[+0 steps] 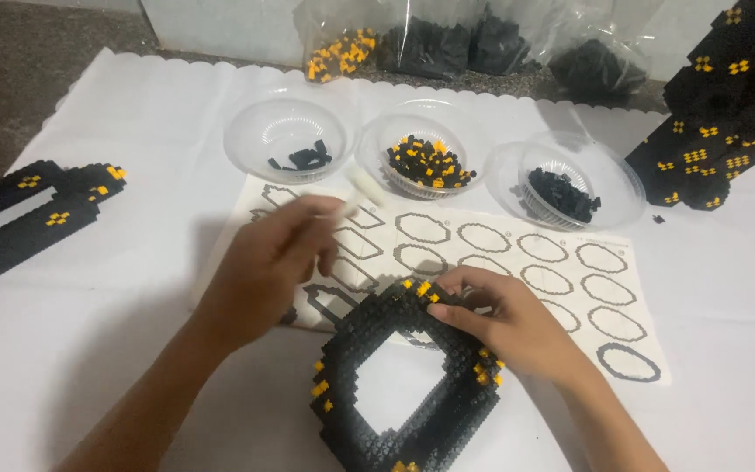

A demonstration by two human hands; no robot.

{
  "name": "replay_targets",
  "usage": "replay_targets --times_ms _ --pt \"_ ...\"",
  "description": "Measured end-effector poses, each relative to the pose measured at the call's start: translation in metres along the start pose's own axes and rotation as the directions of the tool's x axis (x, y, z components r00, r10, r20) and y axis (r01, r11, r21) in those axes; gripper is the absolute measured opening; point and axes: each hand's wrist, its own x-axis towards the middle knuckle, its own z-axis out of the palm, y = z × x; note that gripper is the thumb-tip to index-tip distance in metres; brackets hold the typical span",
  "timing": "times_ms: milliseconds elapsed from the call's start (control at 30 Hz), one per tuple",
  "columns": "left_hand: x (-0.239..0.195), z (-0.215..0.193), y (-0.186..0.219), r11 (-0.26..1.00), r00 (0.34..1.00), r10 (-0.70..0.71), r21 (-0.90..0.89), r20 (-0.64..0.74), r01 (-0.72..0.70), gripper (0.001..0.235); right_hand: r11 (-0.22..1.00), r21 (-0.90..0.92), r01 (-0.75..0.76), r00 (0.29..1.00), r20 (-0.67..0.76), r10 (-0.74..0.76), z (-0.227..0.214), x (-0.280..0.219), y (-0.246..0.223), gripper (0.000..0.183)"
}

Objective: Assembling a circular structure using small interlocking blocks and a plastic pusher tool.

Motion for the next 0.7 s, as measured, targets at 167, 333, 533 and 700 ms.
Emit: replay_targets --times_ms 167,333,533,700 --pt "0.001 -0.004 -0.024 0.973 0.996 -0.056 -0.226 -0.063 0.04 0.028 0.995 0.1 -0.022 0.999 -0.021 0.024 0.004 0.002 -0.001 0.022" --pt "-0.003 -0.007 -0.015 0.966 0.983 -0.126 -0.242 -0.137 0.09 0.028 0.994 0.105 -0.034 0.996 -0.083 0.043 0.01 0.001 -0.01 0.02" --pt "-0.008 -0.001 -0.011 0.974 0.988 -0.085 -0.222 -0.13 0.054 0.027 0.991 0.11 -0.079 0.968 -0.23 0.103 0.011 0.002 0.007 0.023" --pt "-0.014 0.0 -0.002 0.984 0.986 -0.07 -0.173 -0.149 0.044 0.028 0.957 0.243 -0.157 0.925 -0.302 0.228 0.03 -0.012 -0.005 0.019"
